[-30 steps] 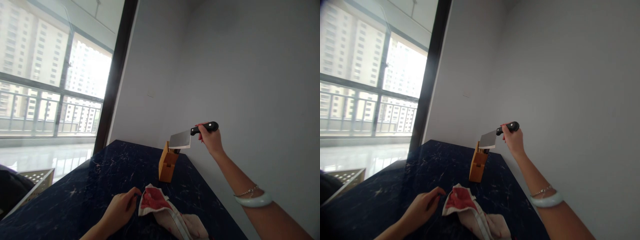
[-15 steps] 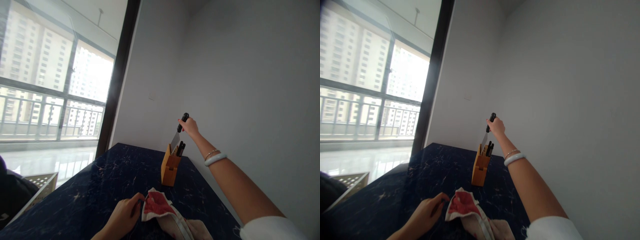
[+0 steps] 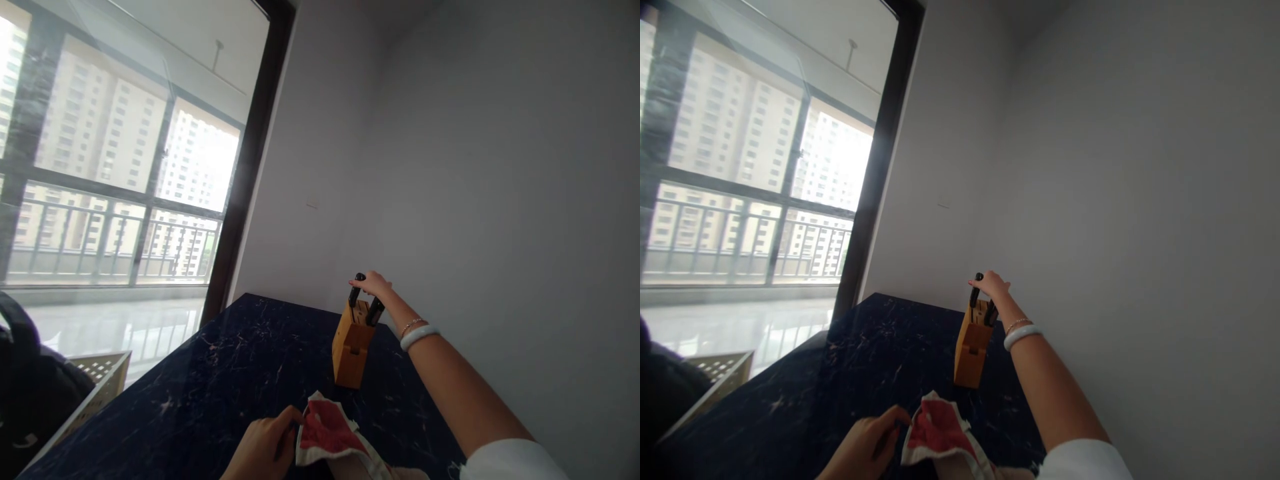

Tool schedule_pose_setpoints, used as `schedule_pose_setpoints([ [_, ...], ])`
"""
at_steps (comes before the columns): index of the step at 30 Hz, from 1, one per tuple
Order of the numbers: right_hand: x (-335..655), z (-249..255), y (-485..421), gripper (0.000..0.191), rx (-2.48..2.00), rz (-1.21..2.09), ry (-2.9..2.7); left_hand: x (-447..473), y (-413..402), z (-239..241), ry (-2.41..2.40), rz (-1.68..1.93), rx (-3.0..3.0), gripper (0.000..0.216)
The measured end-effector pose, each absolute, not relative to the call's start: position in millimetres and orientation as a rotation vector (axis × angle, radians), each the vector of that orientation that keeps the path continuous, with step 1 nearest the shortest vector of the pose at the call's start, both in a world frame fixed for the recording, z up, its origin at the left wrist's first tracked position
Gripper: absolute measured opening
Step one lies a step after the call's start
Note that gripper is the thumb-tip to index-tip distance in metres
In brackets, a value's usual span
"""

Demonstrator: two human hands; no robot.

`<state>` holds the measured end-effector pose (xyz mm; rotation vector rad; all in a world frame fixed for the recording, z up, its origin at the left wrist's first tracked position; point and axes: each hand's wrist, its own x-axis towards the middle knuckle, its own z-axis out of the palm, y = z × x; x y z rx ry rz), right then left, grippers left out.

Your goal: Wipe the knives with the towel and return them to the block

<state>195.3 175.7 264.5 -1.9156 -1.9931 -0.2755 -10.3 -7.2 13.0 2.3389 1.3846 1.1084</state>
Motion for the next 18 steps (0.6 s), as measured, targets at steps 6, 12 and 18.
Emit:
schedule_pose_setpoints([
  [6,216.2,275.4,153.6,0.041,-2.008,-0.299,-2.201,-8.7,-4.5,10.0,1.436,1.076,2.308,0.025],
  [12,220.7,266.6,134.1,0.029,-2.024,-0.281,-2.244,-8.0,-7.2,13.6,1.464,1.063,2.282,0.023],
  [18,219.0,292.3,112.5,0.029,-1.724,-0.354,-2.102,-8.9,-7.5,12.7,1.461,1.044,2.261,0.025],
])
